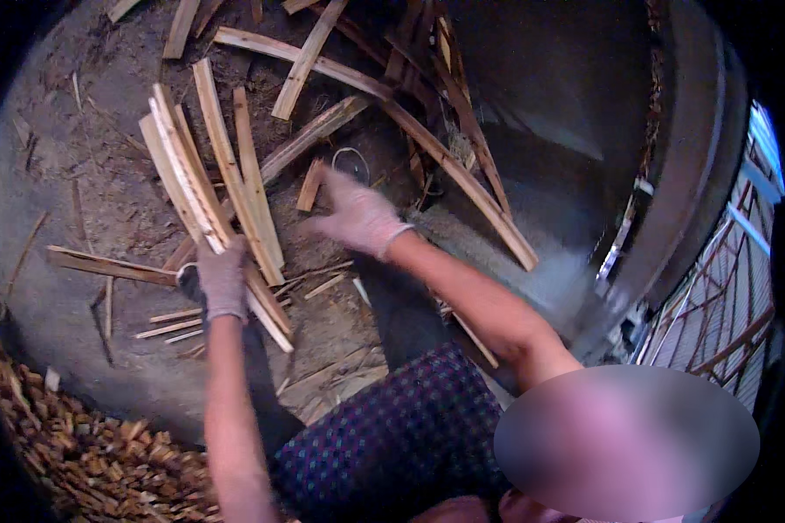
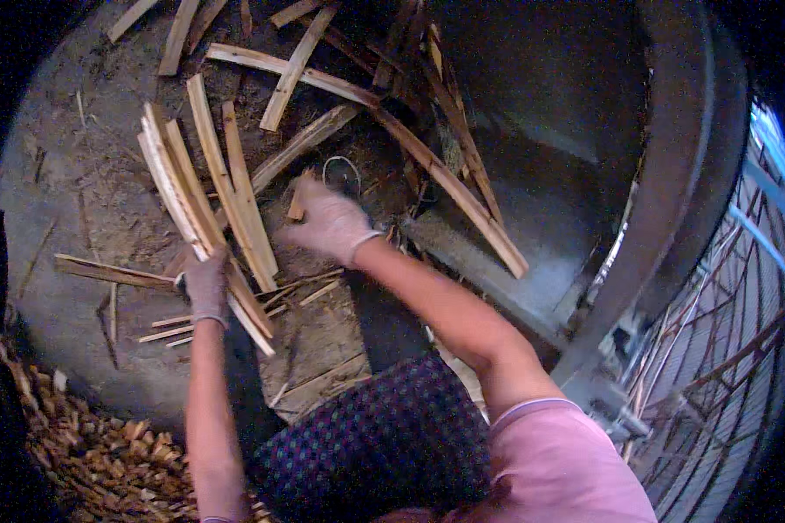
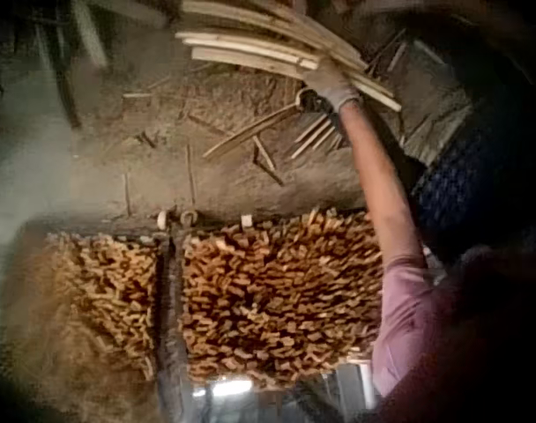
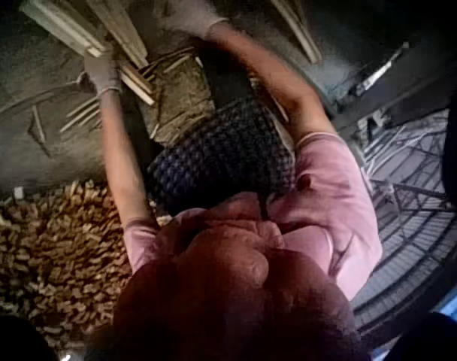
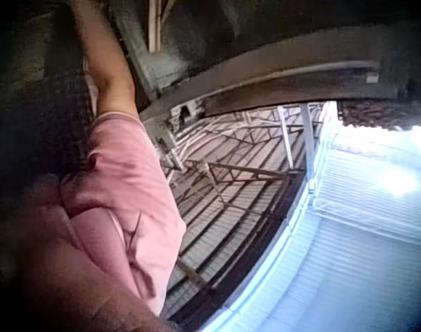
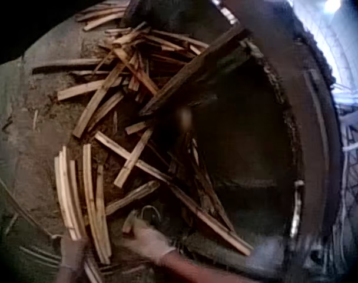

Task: The person picks up loose wooden planks and strips from a pile on the floor, gathers them into bundles, and places them onto a large stack of similar wood. The person repeats this process, clearing the floor area and organizing the wood into a neat pile.

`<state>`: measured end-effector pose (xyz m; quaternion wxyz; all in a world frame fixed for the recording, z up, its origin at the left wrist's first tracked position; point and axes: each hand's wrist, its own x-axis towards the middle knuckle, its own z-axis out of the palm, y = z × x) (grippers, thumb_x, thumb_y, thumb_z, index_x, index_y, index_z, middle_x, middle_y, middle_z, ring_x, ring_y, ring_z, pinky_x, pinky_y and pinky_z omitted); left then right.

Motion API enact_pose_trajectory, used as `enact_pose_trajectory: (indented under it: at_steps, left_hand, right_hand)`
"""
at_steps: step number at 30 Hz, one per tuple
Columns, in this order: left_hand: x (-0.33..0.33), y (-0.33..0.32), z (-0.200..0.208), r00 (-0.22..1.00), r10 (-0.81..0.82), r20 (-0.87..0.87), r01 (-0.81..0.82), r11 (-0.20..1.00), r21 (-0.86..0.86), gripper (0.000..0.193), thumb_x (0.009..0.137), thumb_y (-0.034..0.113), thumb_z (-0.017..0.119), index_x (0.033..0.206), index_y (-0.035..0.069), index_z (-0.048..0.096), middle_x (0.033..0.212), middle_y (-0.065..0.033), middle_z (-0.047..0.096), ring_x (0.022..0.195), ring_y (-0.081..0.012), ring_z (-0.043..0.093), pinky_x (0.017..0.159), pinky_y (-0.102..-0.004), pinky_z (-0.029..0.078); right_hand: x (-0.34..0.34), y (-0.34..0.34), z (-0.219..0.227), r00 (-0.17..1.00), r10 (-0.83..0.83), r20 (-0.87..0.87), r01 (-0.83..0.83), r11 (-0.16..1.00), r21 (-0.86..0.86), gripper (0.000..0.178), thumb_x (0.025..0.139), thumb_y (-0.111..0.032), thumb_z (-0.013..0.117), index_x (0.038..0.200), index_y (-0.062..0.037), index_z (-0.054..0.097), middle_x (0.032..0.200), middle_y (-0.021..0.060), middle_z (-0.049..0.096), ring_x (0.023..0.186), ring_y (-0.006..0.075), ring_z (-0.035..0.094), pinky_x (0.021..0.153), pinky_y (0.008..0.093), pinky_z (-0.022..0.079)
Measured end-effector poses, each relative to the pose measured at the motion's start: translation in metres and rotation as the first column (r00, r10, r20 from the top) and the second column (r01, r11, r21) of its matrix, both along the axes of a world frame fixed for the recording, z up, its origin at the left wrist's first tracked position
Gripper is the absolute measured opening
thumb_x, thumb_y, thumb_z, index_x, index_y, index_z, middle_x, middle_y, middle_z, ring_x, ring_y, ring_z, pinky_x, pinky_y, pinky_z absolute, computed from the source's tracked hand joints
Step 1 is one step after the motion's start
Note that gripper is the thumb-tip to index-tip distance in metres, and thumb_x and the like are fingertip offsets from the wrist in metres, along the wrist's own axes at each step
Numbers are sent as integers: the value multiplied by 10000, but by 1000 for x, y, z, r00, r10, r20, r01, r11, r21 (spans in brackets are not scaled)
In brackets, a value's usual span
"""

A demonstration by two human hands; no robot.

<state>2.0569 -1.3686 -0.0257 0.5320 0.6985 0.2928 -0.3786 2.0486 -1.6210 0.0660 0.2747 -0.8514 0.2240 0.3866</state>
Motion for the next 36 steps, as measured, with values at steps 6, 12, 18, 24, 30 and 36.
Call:
enact_pose_trajectory:
  at_steps: [6, 12, 18, 24, 30, 36]
  left_hand:
    - [14, -32, -89, 889, -350, 295, 134, 815, 563, 824, 868, 339, 805, 1480, -90, 460, 1338, -294, 633, 1209, -434, 629, 1072, -451, 467]
    - [-63, -224, 9, 888, -457, 48, 457, 866, -204, 777, 888, 420, 713, 1477, -39, 496, 1408, -283, 608, 1297, -394, 610, 1095, -441, 467]
    - [-122, -364, 67, 819, -301, -489, 39, 879, -474, 773, 946, 515, 684, 1450, -43, 508, 1292, -213, 664, 1171, -319, 652, 1016, -407, 487]
    - [-131, -319, 93, 804, -17, -594, -299, 852, -430, 473, 984, 349, 696, 1277, -19, 644, 1067, -67, 696, 930, -140, 628, 852, -323, 518]
    - [-120, -221, 140, 842, -8, -539, -241, 889, -389, 344, 975, 240, 712, 1189, -23, 652, 977, -29, 679, 858, -97, 599, 763, -299, 509]
    - [-86, -158, 155, 947, -128, -296, 76, 981, -180, 338, 934, 190, 745, 1159, -42, 647, 913, -62, 687, 784, -131, 611, 728, -335, 524]
  right_hand:
    - [-51, -249, -21, 990, -130, -61, 50, 708, -705, 846, 810, -502, 818, 1394, 42, 538, 1265, 297, 671, 1162, 427, 671, 967, 478, 535]
    - [-174, -385, -23, 787, -508, -351, 353, 837, -418, 658, 904, -538, 729, 1247, 22, 677, 1144, 156, 723, 976, 263, 681, 907, 410, 530]
    - [-144, -271, -10, 507, -836, -210, 850, 525, -36, 507, 969, -413, 700, 1171, 52, 693, 1101, 104, 725, 905, 205, 668, 806, 380, 541]
    - [-130, -208, 49, 547, -827, -127, 835, 550, 11, 488, 958, -414, 719, 1166, 26, 675, 982, 106, 704, 846, 174, 668, 767, 344, 545]
    - [-161, -154, 111, 470, -851, -232, 873, 488, -20, 347, 1011, -307, 630, 1132, 15, 675, 991, 85, 738, 792, 156, 691, 699, 299, 558]
    - [-257, -151, 126, 725, -641, -251, 671, 739, 52, 352, 1081, -294, 469, 1127, 6, 649, 942, 131, 739, 769, 209, 701, 726, 386, 558]
